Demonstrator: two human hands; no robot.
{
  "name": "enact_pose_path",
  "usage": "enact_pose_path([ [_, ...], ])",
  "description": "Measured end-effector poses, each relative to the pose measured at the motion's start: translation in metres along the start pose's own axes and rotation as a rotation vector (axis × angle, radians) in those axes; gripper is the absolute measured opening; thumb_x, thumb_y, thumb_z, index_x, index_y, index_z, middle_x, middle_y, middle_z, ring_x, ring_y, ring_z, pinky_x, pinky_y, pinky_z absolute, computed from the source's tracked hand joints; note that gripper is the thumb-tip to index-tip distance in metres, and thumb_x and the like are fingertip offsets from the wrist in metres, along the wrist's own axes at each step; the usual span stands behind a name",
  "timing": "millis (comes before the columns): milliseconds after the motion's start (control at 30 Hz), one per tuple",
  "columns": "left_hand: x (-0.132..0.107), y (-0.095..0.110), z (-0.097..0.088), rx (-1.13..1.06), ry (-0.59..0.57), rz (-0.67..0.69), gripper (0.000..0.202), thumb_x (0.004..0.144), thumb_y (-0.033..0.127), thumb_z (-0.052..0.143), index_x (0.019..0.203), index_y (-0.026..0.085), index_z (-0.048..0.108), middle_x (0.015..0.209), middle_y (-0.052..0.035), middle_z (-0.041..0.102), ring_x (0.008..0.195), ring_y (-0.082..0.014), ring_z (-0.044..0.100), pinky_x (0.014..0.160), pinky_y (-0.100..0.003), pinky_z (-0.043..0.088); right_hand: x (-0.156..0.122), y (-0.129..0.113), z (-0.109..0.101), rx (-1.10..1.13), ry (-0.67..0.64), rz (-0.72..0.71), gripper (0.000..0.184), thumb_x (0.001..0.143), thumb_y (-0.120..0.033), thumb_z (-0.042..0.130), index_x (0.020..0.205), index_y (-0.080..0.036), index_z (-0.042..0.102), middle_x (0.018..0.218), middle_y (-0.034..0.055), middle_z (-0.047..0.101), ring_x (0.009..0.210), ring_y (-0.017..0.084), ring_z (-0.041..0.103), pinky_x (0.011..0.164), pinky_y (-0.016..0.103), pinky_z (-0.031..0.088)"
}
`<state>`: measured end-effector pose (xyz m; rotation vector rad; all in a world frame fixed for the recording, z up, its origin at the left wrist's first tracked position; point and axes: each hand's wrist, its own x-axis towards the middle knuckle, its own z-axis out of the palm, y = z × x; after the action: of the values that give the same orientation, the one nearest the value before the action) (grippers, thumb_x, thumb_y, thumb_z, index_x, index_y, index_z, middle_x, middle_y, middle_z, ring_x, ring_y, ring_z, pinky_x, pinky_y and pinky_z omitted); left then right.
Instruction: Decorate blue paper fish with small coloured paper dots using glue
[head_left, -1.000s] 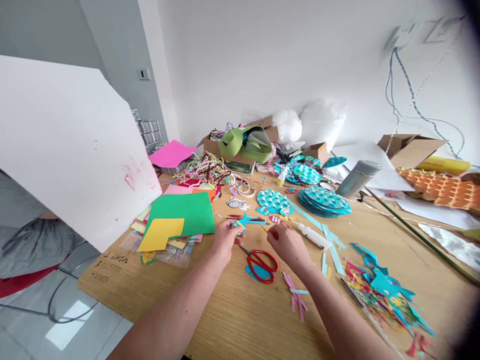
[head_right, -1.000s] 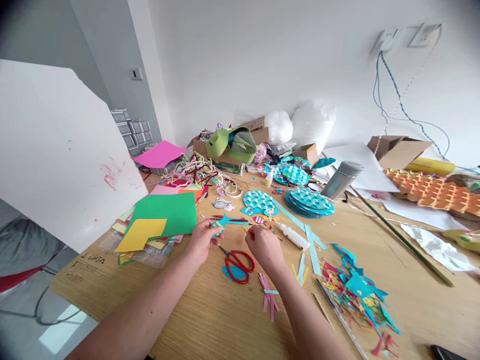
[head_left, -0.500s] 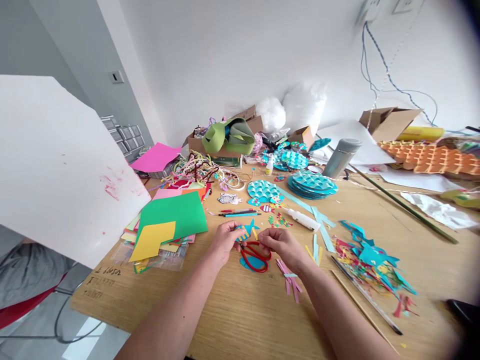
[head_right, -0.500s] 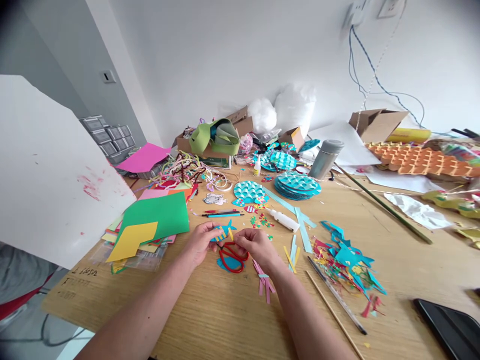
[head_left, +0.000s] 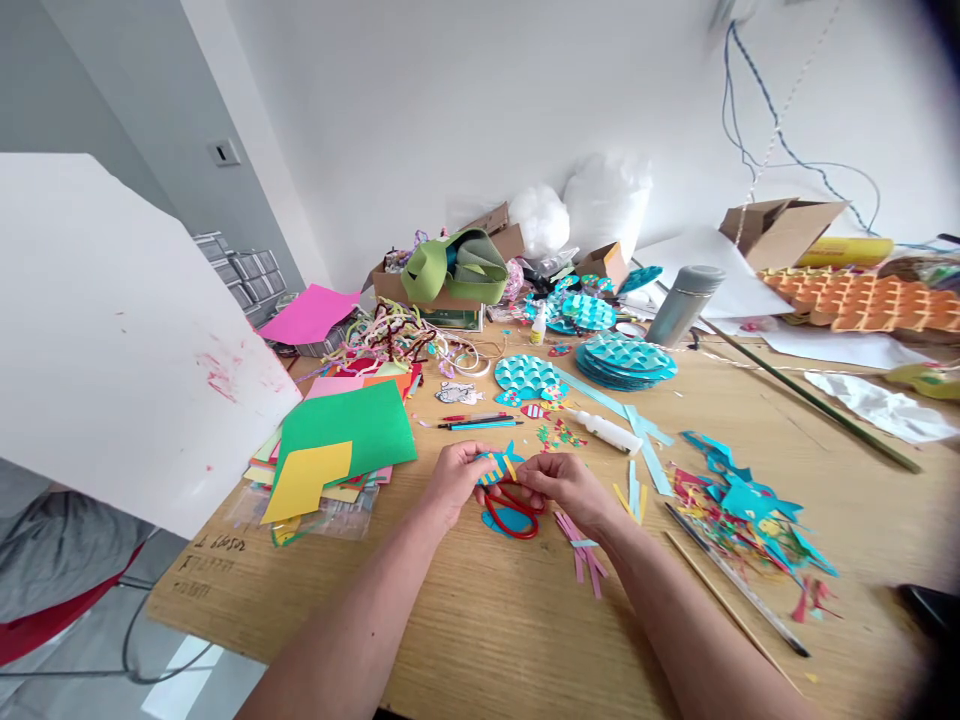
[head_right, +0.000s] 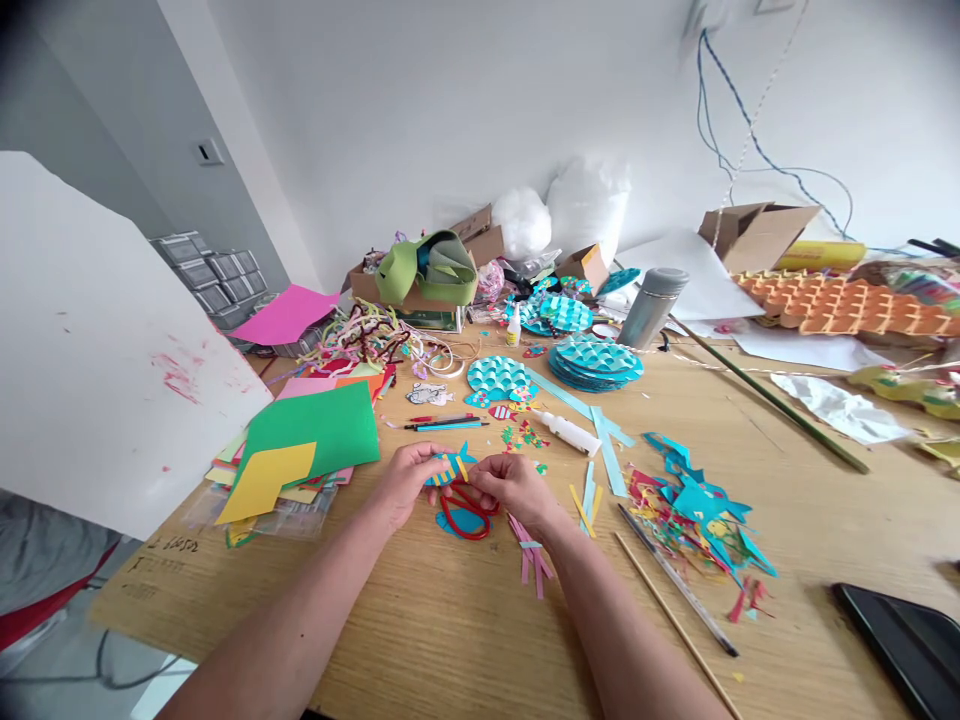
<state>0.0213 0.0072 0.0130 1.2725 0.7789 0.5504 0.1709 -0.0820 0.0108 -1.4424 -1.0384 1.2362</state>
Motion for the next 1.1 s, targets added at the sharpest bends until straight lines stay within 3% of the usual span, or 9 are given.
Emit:
enact_pose_path([
  [1100,-0.0024,0.0003,0.0022,0.015,-0.067,0.001,0.03,0.062,0.032,0.067,0.082,0.01,0.063,0.063,-0.0028,0.063,0.043,-0.0119,0.059,0.031,-0.017,0.033,-0.0004,-0.0003,0.0004,0.002,0.03,0.045,0.041,0.063,-0.054,0.069,0.055,-0.017,0.052,0.046,-0.0015,0.053,0.044,0.008,0.045,0.045,0.022,0.034],
])
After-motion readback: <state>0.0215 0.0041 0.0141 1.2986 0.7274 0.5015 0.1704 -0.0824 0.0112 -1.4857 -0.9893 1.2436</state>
